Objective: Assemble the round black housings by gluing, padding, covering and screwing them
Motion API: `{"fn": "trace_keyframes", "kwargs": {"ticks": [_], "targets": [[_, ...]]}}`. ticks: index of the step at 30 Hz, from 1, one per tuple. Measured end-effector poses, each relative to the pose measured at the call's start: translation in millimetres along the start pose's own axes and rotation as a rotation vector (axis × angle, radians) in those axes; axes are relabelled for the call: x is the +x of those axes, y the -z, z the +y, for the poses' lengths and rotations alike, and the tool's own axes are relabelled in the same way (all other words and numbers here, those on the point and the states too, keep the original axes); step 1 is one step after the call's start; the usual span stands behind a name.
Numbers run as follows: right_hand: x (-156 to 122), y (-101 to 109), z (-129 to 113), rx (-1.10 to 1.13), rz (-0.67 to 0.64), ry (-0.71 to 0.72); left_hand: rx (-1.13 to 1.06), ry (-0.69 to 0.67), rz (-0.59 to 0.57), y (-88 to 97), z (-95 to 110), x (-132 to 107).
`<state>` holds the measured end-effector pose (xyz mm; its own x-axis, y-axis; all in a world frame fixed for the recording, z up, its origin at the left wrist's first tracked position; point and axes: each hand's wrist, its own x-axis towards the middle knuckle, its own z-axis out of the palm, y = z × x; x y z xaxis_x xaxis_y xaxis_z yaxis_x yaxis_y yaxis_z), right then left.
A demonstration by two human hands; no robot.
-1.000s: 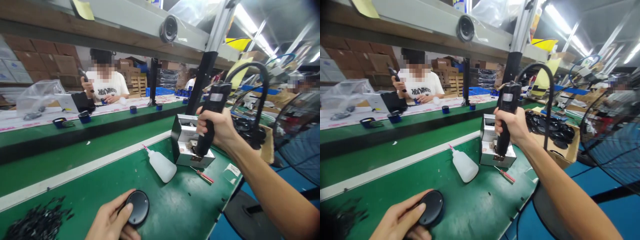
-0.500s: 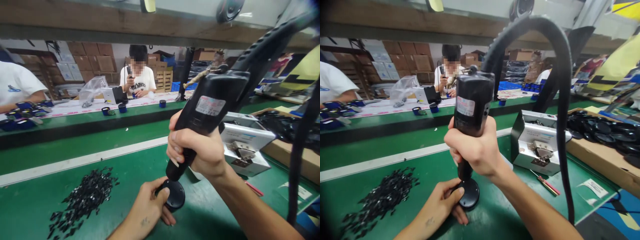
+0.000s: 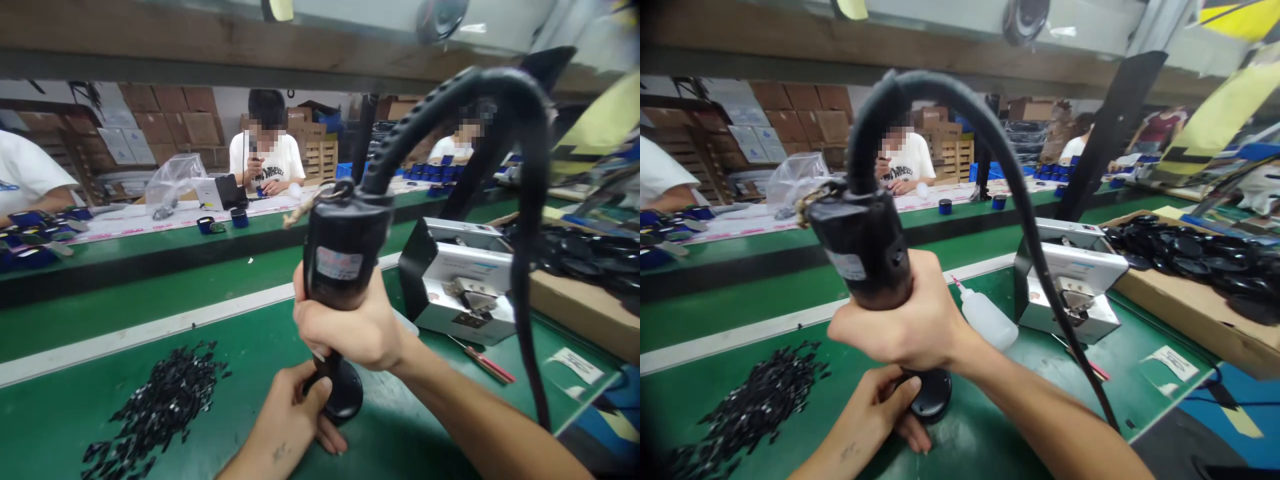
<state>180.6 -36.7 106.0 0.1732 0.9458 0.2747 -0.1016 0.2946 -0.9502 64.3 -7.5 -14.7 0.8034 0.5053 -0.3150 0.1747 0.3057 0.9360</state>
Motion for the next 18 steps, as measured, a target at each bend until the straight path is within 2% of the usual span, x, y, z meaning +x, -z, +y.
{"fn": "trace_keyframes", "kwargs": {"ticks": [3, 5, 7, 10, 12, 14, 16, 18], "targets": [[-3, 5, -8, -0.004, -0.010, 0.044, 0.018, 0.038, -0.019, 0.9, 7, 0], [-11, 24, -25, -0.037, 0.089, 0.120, 0.014, 0.057, -0.025, 1.3, 12, -1], [-23, 54, -48, -0.125, 0.290, 0.239, 0.010, 0.071, -0.017, 1.3, 15, -2], [-38, 114, -77, -0.269, 0.570, 0.420, 0.032, 0.085, -0.012, 0.6, 17, -3], [-42, 150, -83, -0.319, 0.661, 0.415, 0.048, 0.091, -0.002, 0.1, 18, -4], [-44, 175, -79, -0.337, 0.698, 0.357, 0.057, 0.092, 0.009, 0.0, 19, -4], [-46, 187, -72, -0.329, 0.710, 0.291, 0.061, 0.085, 0.012, 0.1, 20, -5], [-50, 186, -70, -0.293, 0.706, 0.226, 0.063, 0.083, 0.006, 0.2, 21, -5]]}}
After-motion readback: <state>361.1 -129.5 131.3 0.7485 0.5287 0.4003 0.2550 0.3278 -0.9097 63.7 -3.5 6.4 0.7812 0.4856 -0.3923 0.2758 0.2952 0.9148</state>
